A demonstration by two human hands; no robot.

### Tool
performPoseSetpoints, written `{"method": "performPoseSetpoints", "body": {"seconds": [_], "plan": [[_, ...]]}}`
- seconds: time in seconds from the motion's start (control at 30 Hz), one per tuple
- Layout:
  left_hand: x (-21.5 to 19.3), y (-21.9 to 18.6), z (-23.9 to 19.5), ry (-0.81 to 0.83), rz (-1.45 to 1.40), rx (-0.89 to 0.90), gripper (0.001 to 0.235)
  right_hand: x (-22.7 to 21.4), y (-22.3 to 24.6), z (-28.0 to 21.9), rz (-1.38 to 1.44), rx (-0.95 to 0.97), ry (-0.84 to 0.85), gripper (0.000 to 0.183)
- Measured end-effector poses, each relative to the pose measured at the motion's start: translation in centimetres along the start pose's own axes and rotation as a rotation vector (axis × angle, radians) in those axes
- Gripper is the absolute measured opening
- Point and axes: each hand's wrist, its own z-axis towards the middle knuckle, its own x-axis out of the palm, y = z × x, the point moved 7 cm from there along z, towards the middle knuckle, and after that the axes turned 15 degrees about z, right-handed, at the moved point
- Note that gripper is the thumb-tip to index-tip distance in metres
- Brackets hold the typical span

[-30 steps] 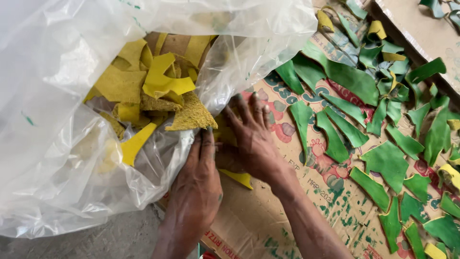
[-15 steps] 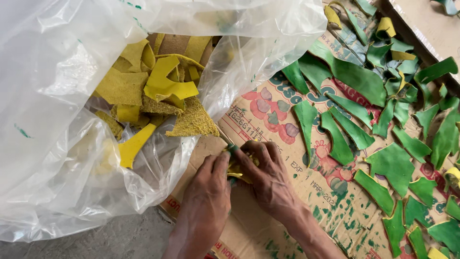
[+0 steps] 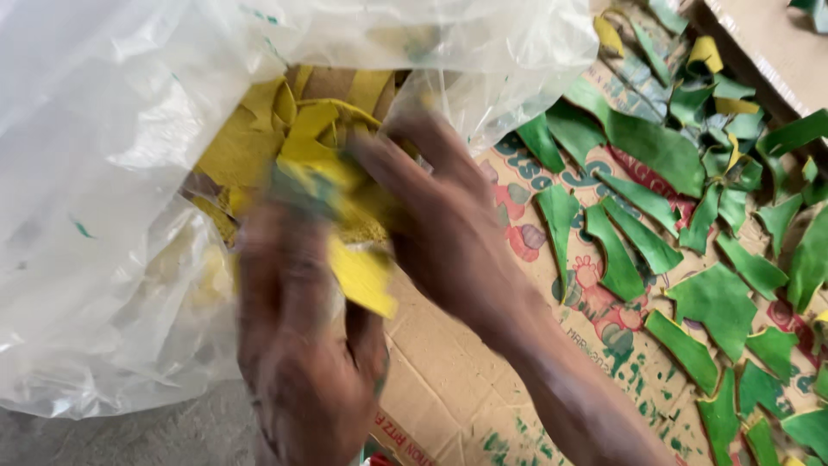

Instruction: The person repeatedly picks up yellow foam cutouts and applies green paint to their surfaces using a small cloth. Painted pieces are placed on a cardboard surface, and the person occasionally gathers and repositions them.

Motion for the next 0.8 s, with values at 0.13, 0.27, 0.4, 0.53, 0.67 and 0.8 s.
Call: {"method": "performPoseSetpoints", "body": {"seconds": [0.13, 0.27, 0.4, 0.53, 0.67, 0.8], "plan": [[-0.2, -0.2, 0.6, 0.009, 0.059, -0.117, 0.063, 1.1, -0.5, 6.3, 0.147, -0.128, -0.088, 0.068], [5.1, 1.7, -0.2, 0.266, 0.241, 0.022, 0.055, 0.2, -1.0, 4.9, 0.162, -0.072, 0.003, 0.045], [6.7, 3.5, 0.3, 0.145, 0.059, -0.020, 0.033, -2.4, -0.2, 2.5, 0.198, -0.031, -0.117, 0.028], [3.2, 4.5, 2.6, -0.247, 0.103, 0.169, 0.025, -4.7, -2.9, -1.0, 0.038, 0.422, -0.183, 0.014], [2.2, 4.5, 4.0, -0.323, 0.082, 0.098, 0.024, -3.1, -6.2, -1.9, -0.061, 0.476, -0.043, 0.017], [2.4, 4.8, 4.8, -0.374, -0.039, 0.080, 0.029, 0.0, -8.3, -1.6, -0.079, 0.112, -0.070, 0.029]]}}
